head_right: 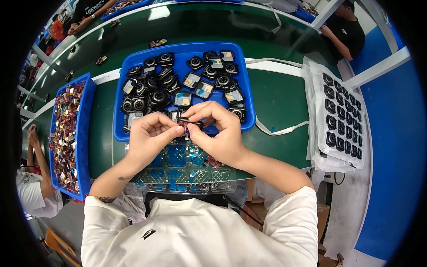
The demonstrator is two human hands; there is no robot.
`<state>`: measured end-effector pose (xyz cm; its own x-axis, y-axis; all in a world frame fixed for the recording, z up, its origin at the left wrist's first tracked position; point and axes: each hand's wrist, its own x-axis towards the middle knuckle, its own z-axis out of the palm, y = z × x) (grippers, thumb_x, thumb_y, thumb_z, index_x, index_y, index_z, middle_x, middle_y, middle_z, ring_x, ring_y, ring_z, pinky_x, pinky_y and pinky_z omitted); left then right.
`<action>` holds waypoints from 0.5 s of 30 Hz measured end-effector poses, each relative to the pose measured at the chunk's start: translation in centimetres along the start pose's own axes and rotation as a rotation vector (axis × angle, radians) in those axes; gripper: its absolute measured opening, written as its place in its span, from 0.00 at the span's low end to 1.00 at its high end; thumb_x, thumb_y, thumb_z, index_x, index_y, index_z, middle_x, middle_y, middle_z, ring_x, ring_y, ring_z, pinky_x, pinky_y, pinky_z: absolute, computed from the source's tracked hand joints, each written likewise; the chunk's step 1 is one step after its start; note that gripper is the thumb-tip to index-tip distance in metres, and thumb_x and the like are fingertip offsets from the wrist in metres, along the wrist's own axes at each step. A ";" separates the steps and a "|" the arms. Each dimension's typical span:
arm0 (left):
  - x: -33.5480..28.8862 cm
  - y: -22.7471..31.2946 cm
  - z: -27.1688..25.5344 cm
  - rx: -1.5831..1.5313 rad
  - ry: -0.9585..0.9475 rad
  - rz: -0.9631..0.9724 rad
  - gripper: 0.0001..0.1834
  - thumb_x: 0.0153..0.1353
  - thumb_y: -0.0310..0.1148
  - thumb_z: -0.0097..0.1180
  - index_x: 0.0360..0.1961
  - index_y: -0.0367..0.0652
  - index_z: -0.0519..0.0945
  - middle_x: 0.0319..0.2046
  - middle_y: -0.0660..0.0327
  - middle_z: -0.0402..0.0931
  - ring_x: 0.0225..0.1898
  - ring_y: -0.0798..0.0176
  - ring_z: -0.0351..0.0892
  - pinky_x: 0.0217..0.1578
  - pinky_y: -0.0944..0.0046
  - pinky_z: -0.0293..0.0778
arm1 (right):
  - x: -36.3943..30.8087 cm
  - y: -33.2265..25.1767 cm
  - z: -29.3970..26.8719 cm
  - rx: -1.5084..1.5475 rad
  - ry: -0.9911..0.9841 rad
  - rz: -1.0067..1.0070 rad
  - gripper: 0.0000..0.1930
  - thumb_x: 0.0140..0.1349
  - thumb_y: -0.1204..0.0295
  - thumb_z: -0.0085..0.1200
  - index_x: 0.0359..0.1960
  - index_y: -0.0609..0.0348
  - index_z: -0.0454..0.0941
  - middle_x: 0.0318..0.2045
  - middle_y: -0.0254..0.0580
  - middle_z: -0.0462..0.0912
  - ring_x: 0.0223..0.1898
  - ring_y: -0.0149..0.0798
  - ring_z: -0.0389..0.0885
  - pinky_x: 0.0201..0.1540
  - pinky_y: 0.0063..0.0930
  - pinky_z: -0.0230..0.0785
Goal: Assembling small electronic components by hand at a factory workstation.
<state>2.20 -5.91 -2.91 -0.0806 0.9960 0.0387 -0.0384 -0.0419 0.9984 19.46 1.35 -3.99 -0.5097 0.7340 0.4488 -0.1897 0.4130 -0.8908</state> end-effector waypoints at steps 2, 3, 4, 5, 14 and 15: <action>0.0 0.0 0.0 -0.060 0.021 0.029 0.06 0.56 0.25 0.63 0.32 0.34 0.80 0.30 0.60 0.81 0.30 0.76 0.77 0.33 0.75 0.74 | 0.0 -0.3 -0.1 0.068 -0.035 0.024 0.10 0.52 0.81 0.60 0.34 0.61 0.73 0.41 0.40 0.79 0.39 0.26 0.77 0.37 0.17 0.68; 0.0 -0.3 -0.1 -0.060 0.030 0.032 0.06 0.56 0.25 0.63 0.32 0.34 0.80 0.30 0.60 0.81 0.30 0.76 0.77 0.33 0.75 0.74 | 0.1 -0.2 -0.1 0.070 -0.044 0.021 0.10 0.52 0.81 0.60 0.34 0.61 0.73 0.41 0.40 0.79 0.39 0.26 0.77 0.37 0.17 0.68; 0.0 -0.6 -0.2 -0.037 0.037 0.066 0.06 0.56 0.25 0.63 0.32 0.34 0.80 0.30 0.60 0.82 0.30 0.75 0.78 0.33 0.75 0.74 | 0.1 -0.1 -0.1 0.075 -0.064 0.049 0.10 0.53 0.80 0.61 0.34 0.61 0.73 0.42 0.41 0.78 0.40 0.26 0.77 0.38 0.17 0.68; 0.0 -0.8 -0.3 -0.013 0.046 0.099 0.06 0.55 0.25 0.64 0.32 0.34 0.80 0.30 0.59 0.82 0.30 0.75 0.78 0.33 0.75 0.75 | 0.2 0.0 -0.1 0.079 -0.084 0.076 0.10 0.53 0.79 0.62 0.35 0.61 0.73 0.43 0.41 0.77 0.41 0.27 0.77 0.38 0.16 0.68; 0.9 -0.4 -0.4 0.223 0.125 0.165 0.12 0.50 0.29 0.69 0.26 0.38 0.75 0.18 0.70 0.72 0.18 0.81 0.62 0.19 0.78 0.60 | 1.1 -0.8 -0.8 0.170 -0.157 0.118 0.11 0.55 0.83 0.59 0.40 0.66 0.74 0.41 0.43 0.77 0.44 0.31 0.77 0.47 0.25 0.72; 0.9 -0.4 -0.5 0.240 0.127 0.163 0.12 0.50 0.29 0.69 0.26 0.38 0.75 0.18 0.70 0.71 0.17 0.81 0.61 0.18 0.78 0.60 | 1.5 -0.9 -0.7 0.126 -0.159 0.159 0.11 0.55 0.83 0.59 0.41 0.67 0.75 0.41 0.44 0.77 0.43 0.33 0.78 0.47 0.26 0.73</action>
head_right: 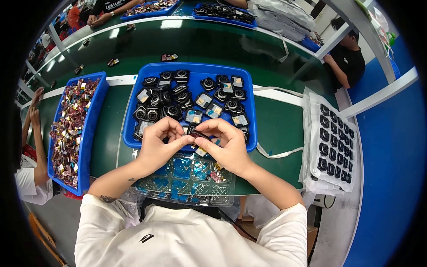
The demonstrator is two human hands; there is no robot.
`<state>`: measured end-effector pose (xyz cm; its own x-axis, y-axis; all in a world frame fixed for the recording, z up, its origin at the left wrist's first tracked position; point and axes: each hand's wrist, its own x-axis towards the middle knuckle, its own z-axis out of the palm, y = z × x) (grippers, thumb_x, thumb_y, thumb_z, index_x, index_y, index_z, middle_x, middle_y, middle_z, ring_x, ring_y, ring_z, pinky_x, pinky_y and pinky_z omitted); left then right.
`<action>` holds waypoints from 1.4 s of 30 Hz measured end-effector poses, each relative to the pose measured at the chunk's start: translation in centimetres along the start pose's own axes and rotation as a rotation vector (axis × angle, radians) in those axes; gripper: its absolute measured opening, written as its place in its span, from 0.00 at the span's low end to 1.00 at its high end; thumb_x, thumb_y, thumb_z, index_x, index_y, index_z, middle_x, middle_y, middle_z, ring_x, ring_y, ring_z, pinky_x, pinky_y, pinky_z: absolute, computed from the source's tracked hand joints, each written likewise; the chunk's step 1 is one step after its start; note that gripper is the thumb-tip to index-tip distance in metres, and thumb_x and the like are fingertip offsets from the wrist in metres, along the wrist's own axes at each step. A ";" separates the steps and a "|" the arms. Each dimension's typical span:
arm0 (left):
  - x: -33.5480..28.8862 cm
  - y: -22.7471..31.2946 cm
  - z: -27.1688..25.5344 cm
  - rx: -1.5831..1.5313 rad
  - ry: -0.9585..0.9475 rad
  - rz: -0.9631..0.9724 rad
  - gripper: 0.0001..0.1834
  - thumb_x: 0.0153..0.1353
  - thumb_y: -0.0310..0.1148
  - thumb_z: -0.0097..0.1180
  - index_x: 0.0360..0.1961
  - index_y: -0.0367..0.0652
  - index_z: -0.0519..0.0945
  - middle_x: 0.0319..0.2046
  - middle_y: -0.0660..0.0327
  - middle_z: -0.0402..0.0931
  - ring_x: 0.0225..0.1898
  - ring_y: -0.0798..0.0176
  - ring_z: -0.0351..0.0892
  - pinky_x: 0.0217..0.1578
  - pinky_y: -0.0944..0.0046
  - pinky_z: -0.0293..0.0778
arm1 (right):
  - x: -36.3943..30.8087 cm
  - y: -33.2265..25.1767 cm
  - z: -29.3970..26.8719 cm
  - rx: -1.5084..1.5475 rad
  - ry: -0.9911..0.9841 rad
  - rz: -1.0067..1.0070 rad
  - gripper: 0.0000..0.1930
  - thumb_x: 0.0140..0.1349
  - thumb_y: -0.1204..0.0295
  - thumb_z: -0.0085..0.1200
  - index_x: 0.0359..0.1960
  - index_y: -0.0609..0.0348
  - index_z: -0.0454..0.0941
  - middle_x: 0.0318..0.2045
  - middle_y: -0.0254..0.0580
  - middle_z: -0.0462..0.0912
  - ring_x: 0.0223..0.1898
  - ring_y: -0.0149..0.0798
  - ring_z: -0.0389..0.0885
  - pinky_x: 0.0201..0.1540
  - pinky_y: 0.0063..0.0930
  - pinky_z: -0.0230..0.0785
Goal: Assembling small electronic components by hand at a factory workstation.
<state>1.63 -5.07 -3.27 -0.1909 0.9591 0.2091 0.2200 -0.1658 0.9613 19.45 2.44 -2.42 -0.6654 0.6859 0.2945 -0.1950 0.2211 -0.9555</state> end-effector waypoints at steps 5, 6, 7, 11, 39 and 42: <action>-0.3 -0.6 -0.3 -0.102 0.027 0.048 0.10 0.54 0.30 0.65 0.30 0.37 0.76 0.19 0.69 0.72 0.17 0.82 0.59 0.18 0.77 0.58 | 4.6 -2.1 -1.9 -0.008 0.021 0.156 0.09 0.57 0.82 0.58 0.39 0.69 0.78 0.34 0.44 0.83 0.37 0.34 0.82 0.44 0.26 0.75; -0.4 -0.9 -0.4 -0.106 0.027 0.059 0.09 0.55 0.30 0.63 0.30 0.37 0.76 0.19 0.69 0.72 0.16 0.82 0.58 0.18 0.77 0.57 | 6.6 -2.3 -2.7 -0.029 0.064 0.133 0.08 0.56 0.81 0.58 0.39 0.68 0.78 0.33 0.44 0.83 0.36 0.35 0.83 0.43 0.26 0.75; -0.4 -0.5 -0.2 -0.098 0.010 0.087 0.08 0.55 0.29 0.63 0.31 0.37 0.76 0.19 0.69 0.72 0.16 0.82 0.58 0.17 0.76 0.57 | 8.4 -2.7 -3.9 -0.080 0.118 0.099 0.08 0.56 0.80 0.58 0.38 0.68 0.78 0.32 0.44 0.84 0.35 0.34 0.83 0.41 0.24 0.75; -0.6 0.1 -0.1 -0.045 -0.054 0.130 0.08 0.56 0.30 0.62 0.30 0.38 0.77 0.20 0.67 0.73 0.15 0.80 0.57 0.17 0.75 0.55 | 15.8 0.7 -10.8 -0.317 0.381 0.123 0.08 0.53 0.80 0.60 0.36 0.70 0.78 0.31 0.45 0.84 0.32 0.32 0.83 0.38 0.21 0.74; 0.0 -0.8 -0.1 -0.222 -0.004 -0.015 0.08 0.61 0.30 0.58 0.27 0.38 0.77 0.19 0.72 0.72 0.20 0.83 0.64 0.21 0.80 0.59 | -3.8 -3.6 -0.6 -0.621 -0.349 -0.198 0.12 0.46 0.80 0.58 0.36 0.57 0.82 0.41 0.38 0.76 0.39 0.38 0.71 0.43 0.32 0.64; -0.2 -0.6 -0.1 -0.187 -0.033 0.003 0.10 0.62 0.32 0.58 0.25 0.38 0.78 0.19 0.71 0.72 0.21 0.83 0.63 0.20 0.78 0.59 | -5.2 -3.8 -0.5 -1.120 -0.405 -0.021 0.09 0.48 0.75 0.60 0.34 0.57 0.82 0.39 0.37 0.74 0.40 0.39 0.69 0.45 0.32 0.65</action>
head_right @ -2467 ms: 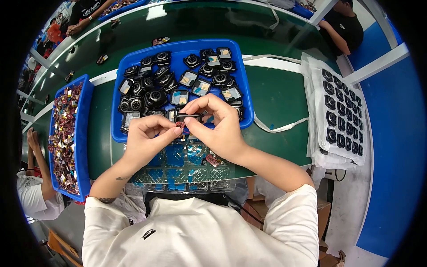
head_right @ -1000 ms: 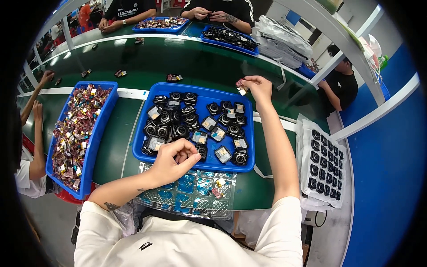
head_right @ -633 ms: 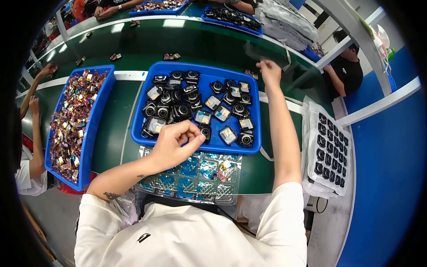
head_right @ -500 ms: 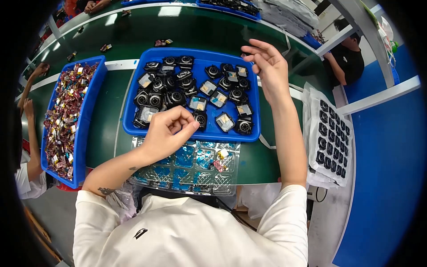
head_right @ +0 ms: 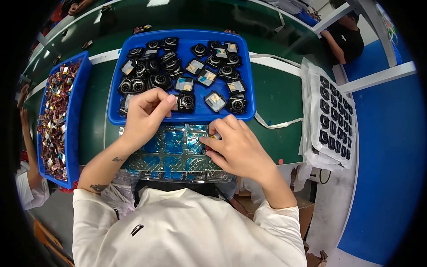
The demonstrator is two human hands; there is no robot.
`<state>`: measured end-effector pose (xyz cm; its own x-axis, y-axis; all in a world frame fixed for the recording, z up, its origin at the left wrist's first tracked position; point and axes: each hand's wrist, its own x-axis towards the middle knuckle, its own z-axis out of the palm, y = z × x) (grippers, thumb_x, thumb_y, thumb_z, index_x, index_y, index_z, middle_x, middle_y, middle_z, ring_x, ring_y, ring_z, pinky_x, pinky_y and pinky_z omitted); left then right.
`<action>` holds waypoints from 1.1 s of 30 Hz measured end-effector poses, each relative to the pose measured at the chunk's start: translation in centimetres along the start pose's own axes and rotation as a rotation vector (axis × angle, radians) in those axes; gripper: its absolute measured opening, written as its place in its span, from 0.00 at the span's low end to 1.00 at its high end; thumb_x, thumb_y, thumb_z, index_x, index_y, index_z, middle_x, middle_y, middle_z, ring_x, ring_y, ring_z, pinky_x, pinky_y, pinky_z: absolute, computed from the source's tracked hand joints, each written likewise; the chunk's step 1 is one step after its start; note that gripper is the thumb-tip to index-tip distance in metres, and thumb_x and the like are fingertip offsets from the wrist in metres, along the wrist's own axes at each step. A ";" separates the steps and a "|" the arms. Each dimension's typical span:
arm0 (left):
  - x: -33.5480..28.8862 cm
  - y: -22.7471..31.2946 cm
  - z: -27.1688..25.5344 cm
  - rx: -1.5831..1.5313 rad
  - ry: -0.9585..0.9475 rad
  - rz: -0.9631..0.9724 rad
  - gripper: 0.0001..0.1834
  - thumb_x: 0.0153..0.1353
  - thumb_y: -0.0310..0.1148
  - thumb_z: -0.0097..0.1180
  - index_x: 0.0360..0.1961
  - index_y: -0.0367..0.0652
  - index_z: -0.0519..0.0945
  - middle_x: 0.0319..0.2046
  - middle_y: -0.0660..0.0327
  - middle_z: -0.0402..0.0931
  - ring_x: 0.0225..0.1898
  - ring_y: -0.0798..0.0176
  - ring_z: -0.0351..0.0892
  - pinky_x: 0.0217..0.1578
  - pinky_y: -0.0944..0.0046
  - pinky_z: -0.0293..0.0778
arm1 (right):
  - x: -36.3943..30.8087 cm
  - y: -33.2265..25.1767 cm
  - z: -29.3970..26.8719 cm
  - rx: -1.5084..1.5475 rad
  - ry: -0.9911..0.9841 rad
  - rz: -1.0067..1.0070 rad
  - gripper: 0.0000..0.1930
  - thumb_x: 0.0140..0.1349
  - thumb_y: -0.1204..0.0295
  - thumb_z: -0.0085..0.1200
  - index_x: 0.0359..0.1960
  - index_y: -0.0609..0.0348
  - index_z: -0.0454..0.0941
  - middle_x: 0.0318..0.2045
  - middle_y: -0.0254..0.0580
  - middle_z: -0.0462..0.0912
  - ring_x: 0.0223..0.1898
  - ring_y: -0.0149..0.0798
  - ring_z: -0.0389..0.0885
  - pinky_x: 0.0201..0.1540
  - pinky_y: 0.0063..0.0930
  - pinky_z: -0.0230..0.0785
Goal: Assembling small electronic components by hand at a factory workstation.
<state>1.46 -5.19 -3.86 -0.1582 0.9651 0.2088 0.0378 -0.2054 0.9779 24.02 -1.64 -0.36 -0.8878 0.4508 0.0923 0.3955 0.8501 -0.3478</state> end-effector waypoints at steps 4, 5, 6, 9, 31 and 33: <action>-0.2 0.1 0.0 0.085 -0.035 0.014 0.12 0.62 0.31 0.57 0.23 0.37 0.78 0.18 0.69 0.74 0.19 0.82 0.64 0.19 0.76 0.58 | -0.9 0.5 0.9 0.098 0.060 -0.038 0.09 0.48 0.72 0.62 0.32 0.57 0.81 0.41 0.35 0.73 0.43 0.40 0.67 0.45 0.32 0.65; -0.2 0.1 -0.2 0.114 -0.048 0.092 0.12 0.62 0.31 0.57 0.22 0.36 0.78 0.17 0.68 0.73 0.18 0.81 0.64 0.18 0.75 0.58 | -0.6 0.3 0.8 0.165 0.135 -0.074 0.07 0.49 0.74 0.62 0.30 0.59 0.81 0.40 0.37 0.76 0.42 0.40 0.70 0.43 0.32 0.65; -0.1 0.1 -0.3 0.142 -0.063 0.174 0.13 0.61 0.30 0.57 0.21 0.35 0.78 0.17 0.66 0.73 0.17 0.80 0.64 0.17 0.74 0.57 | -0.5 0.4 1.2 0.165 0.138 -0.072 0.07 0.49 0.74 0.62 0.30 0.59 0.81 0.40 0.37 0.76 0.42 0.40 0.70 0.43 0.32 0.65; -0.3 0.2 -0.1 0.165 -0.121 0.268 0.13 0.59 0.30 0.58 0.20 0.35 0.78 0.17 0.64 0.73 0.16 0.77 0.64 0.17 0.73 0.58 | -0.8 0.6 2.0 0.605 0.267 0.073 0.06 0.55 0.79 0.61 0.35 0.62 0.79 0.33 0.40 0.82 0.30 0.33 0.77 0.32 0.23 0.70; -0.7 0.2 0.3 0.148 -0.360 0.437 0.09 0.47 0.23 0.65 0.32 0.40 0.83 0.29 0.61 0.78 0.29 0.69 0.75 0.24 0.73 0.68 | 1.1 -1.4 4.6 0.850 0.797 0.053 0.17 0.51 0.88 0.59 0.45 0.68 0.77 0.36 0.48 0.80 0.39 0.37 0.82 0.41 0.24 0.79; -0.8 0.9 0.4 0.122 -0.363 0.372 0.09 0.47 0.23 0.64 0.32 0.40 0.83 0.29 0.61 0.78 0.29 0.69 0.75 0.25 0.73 0.69 | 1.0 -1.2 4.6 0.841 0.822 0.079 0.15 0.50 0.88 0.59 0.42 0.67 0.79 0.34 0.48 0.80 0.39 0.39 0.82 0.40 0.25 0.78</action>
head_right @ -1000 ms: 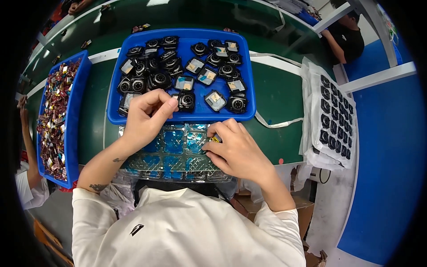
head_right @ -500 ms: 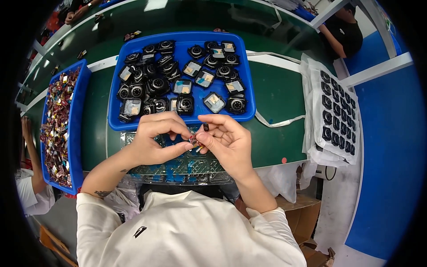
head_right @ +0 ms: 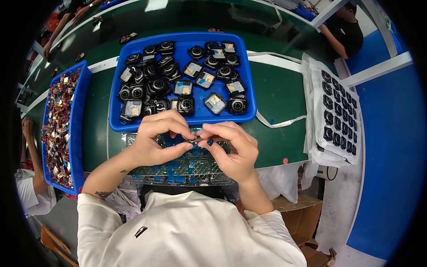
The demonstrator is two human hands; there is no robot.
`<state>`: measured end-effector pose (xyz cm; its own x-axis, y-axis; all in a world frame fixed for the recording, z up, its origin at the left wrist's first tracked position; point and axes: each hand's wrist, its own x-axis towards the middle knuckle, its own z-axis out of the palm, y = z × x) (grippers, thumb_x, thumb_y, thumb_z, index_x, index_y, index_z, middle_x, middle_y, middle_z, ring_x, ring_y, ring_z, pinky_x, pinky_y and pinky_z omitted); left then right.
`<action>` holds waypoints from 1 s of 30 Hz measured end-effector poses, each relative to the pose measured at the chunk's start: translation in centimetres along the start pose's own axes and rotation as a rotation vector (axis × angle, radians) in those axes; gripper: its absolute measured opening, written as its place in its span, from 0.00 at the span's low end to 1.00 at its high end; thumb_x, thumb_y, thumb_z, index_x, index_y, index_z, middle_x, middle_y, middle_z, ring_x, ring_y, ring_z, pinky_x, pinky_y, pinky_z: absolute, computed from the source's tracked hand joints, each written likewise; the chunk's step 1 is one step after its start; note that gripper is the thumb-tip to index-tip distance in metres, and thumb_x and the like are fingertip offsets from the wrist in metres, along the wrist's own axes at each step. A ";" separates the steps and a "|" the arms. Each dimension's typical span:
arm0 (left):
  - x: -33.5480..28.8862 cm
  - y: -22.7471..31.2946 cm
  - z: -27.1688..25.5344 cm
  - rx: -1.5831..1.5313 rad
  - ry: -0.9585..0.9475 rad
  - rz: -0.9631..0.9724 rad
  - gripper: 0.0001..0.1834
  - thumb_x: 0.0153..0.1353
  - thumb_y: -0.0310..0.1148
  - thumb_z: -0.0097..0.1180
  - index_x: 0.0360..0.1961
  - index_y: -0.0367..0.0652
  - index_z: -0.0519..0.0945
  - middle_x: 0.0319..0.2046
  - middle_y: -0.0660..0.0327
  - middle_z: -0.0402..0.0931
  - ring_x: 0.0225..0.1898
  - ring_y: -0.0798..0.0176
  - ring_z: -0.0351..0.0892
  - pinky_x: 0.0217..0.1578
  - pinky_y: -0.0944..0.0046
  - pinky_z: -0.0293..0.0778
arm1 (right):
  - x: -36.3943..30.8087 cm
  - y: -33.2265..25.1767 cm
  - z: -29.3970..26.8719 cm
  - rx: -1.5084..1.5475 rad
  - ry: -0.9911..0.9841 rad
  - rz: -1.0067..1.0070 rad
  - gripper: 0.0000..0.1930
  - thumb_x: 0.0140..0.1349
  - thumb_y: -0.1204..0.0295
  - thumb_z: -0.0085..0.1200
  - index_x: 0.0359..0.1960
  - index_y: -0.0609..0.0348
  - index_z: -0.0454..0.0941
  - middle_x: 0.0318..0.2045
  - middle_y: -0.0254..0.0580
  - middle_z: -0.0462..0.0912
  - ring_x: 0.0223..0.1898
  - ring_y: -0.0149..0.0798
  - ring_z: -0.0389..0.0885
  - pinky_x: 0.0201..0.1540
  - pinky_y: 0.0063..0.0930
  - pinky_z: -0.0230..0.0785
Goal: Assembling small electronic components by hand at a factory workstation.
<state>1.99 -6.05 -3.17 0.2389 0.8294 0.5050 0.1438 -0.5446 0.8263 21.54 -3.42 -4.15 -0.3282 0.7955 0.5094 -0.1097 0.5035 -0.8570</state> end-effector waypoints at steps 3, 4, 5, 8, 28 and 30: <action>0.0 0.2 -0.1 -0.051 -0.010 -0.086 0.07 0.50 0.23 0.63 0.33 0.39 0.83 0.28 0.61 0.78 0.30 0.67 0.76 0.27 0.72 0.69 | 0.6 0.7 -0.9 0.011 -0.043 -0.263 0.12 0.46 0.86 0.62 0.35 0.65 0.81 0.30 0.43 0.82 0.35 0.39 0.82 0.34 0.25 0.76; -0.1 0.1 -0.2 -0.064 -0.019 -0.114 0.06 0.51 0.23 0.62 0.33 0.39 0.83 0.28 0.60 0.78 0.30 0.67 0.76 0.28 0.71 0.70 | 1.0 0.4 -1.2 -0.112 -0.097 -0.377 0.11 0.44 0.84 0.63 0.31 0.63 0.82 0.29 0.41 0.83 0.33 0.39 0.80 0.32 0.25 0.74; 0.0 0.0 -0.2 -0.064 -0.018 -0.115 0.06 0.51 0.23 0.62 0.33 0.39 0.83 0.28 0.60 0.78 0.30 0.67 0.76 0.28 0.71 0.70 | 1.2 0.2 -1.3 -0.235 -0.151 -0.491 0.10 0.41 0.82 0.64 0.28 0.61 0.82 0.29 0.38 0.83 0.31 0.38 0.79 0.30 0.25 0.71; 0.0 -0.2 -0.1 -0.015 -0.075 -0.021 0.05 0.53 0.24 0.60 0.32 0.39 0.84 0.28 0.60 0.79 0.30 0.66 0.77 0.29 0.69 0.70 | 1.0 -0.6 -0.9 -0.230 -0.160 -0.483 0.10 0.39 0.82 0.63 0.27 0.59 0.83 0.30 0.36 0.83 0.29 0.37 0.77 0.29 0.24 0.70; 0.0 -0.8 -0.1 0.032 0.048 -0.029 0.10 0.46 0.24 0.67 0.31 0.39 0.80 0.29 0.61 0.80 0.30 0.67 0.76 0.28 0.70 0.71 | 0.4 0.4 -0.1 0.226 -0.018 0.165 0.09 0.52 0.88 0.59 0.36 0.73 0.78 0.39 0.50 0.79 0.38 0.36 0.82 0.42 0.24 0.80; -0.1 -0.5 0.2 -0.018 0.058 -0.097 0.08 0.47 0.23 0.66 0.29 0.39 0.80 0.28 0.61 0.80 0.30 0.66 0.76 0.28 0.70 0.71 | 0.4 0.2 -0.5 0.236 -0.004 0.219 0.08 0.53 0.87 0.58 0.36 0.73 0.79 0.38 0.48 0.79 0.38 0.36 0.82 0.41 0.23 0.80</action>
<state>2.10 -5.92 -3.67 0.1688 0.8844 0.4352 0.1458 -0.4591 0.8763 21.88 -2.86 -4.12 -0.3715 0.8749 0.3108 -0.2505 0.2279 -0.9409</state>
